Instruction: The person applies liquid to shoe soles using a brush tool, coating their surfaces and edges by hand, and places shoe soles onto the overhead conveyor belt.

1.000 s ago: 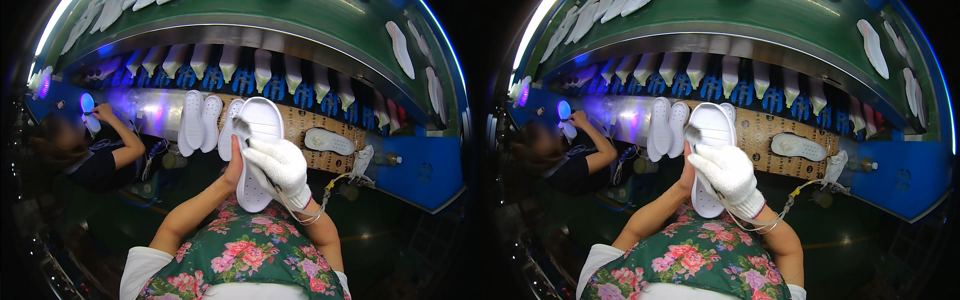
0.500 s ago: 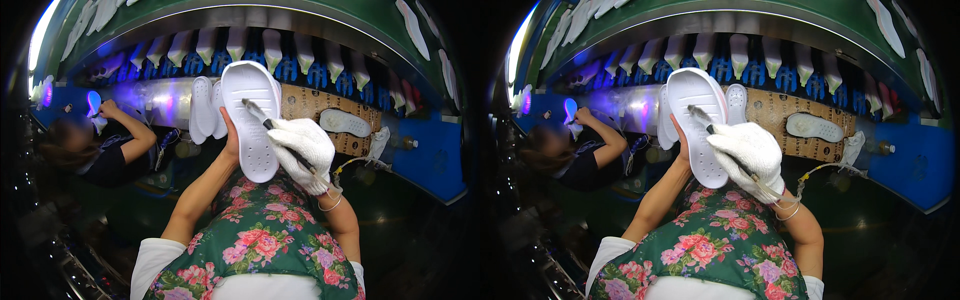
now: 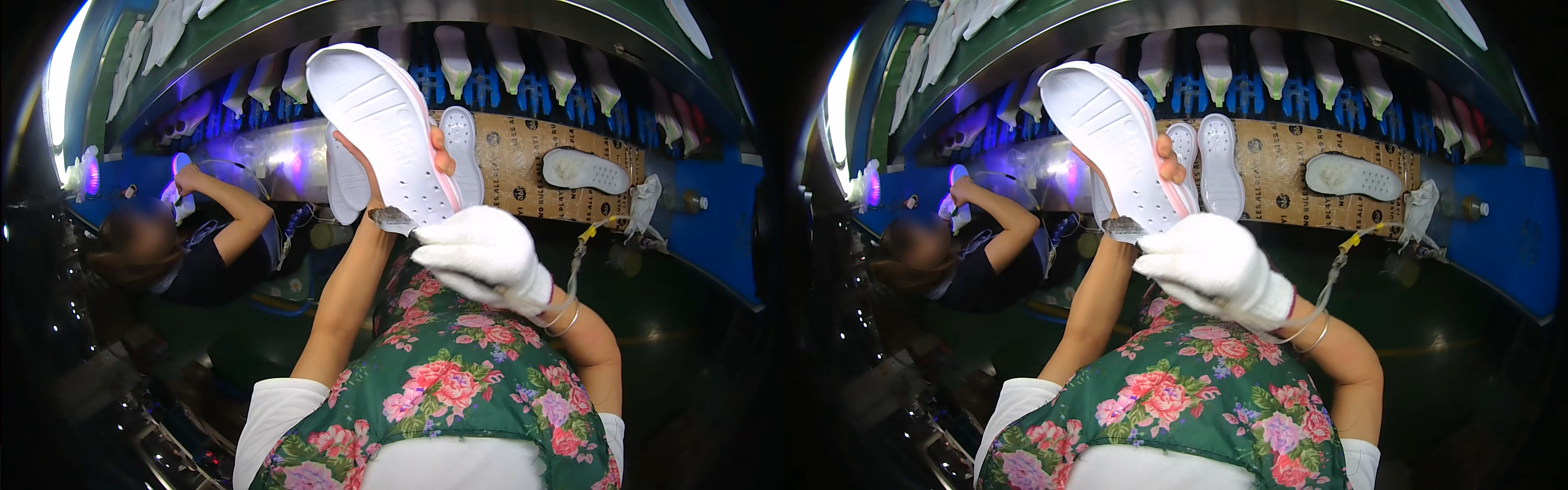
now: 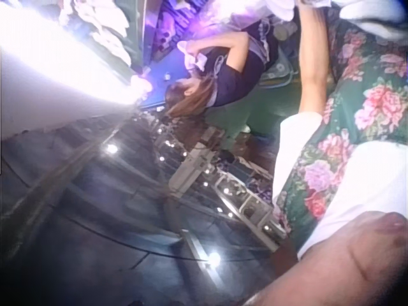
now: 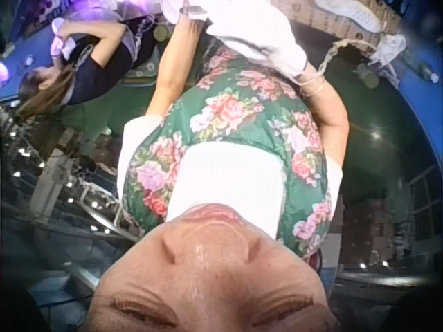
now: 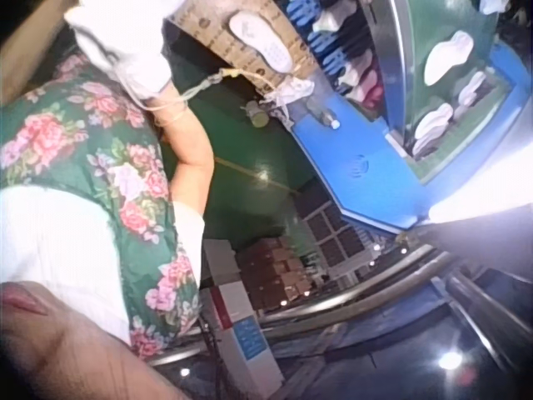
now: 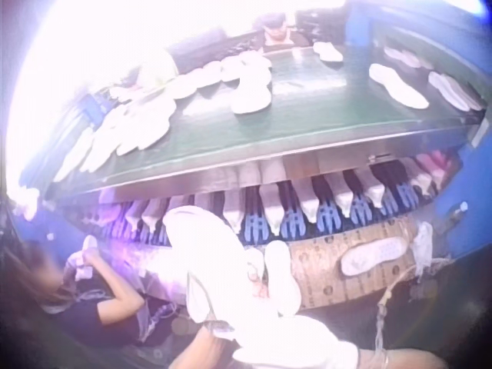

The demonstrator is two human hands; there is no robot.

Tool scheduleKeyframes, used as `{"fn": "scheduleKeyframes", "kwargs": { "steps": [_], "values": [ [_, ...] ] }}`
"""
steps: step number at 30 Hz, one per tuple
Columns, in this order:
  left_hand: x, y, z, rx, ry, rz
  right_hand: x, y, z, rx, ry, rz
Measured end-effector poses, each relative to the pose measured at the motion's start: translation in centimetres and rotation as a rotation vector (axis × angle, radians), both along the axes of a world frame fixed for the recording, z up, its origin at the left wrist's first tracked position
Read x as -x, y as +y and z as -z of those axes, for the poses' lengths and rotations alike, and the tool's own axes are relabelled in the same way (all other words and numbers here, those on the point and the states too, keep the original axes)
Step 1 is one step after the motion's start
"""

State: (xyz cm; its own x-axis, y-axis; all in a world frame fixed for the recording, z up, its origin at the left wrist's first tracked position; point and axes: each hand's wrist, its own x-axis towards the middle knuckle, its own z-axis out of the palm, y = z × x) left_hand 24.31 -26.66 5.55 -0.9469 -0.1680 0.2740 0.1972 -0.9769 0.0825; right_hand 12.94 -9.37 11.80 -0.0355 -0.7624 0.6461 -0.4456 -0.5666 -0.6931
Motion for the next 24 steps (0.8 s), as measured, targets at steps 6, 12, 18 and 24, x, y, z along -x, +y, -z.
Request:
{"fn": "scheduleKeyframes", "kwargs": {
  "steps": [6,12,18,24],
  "values": [
    [0.3,-0.1,-0.2,0.091,-0.209,-0.171,-1.2,0.0,0.6,0.088,0.135,0.205],
    [0.3,-1.3,0.2,0.05,-0.259,-0.146,0.5,-0.5,0.4,0.022,0.012,0.112],
    [1.4,-2.7,0.1,0.303,-0.256,-0.02,-0.7,0.6,0.3,-0.137,-0.031,-0.09],
    [1.9,-2.8,-0.5,0.332,-0.354,0.251,-1.1,0.3,1.4,0.009,0.147,0.086]
  ]
}}
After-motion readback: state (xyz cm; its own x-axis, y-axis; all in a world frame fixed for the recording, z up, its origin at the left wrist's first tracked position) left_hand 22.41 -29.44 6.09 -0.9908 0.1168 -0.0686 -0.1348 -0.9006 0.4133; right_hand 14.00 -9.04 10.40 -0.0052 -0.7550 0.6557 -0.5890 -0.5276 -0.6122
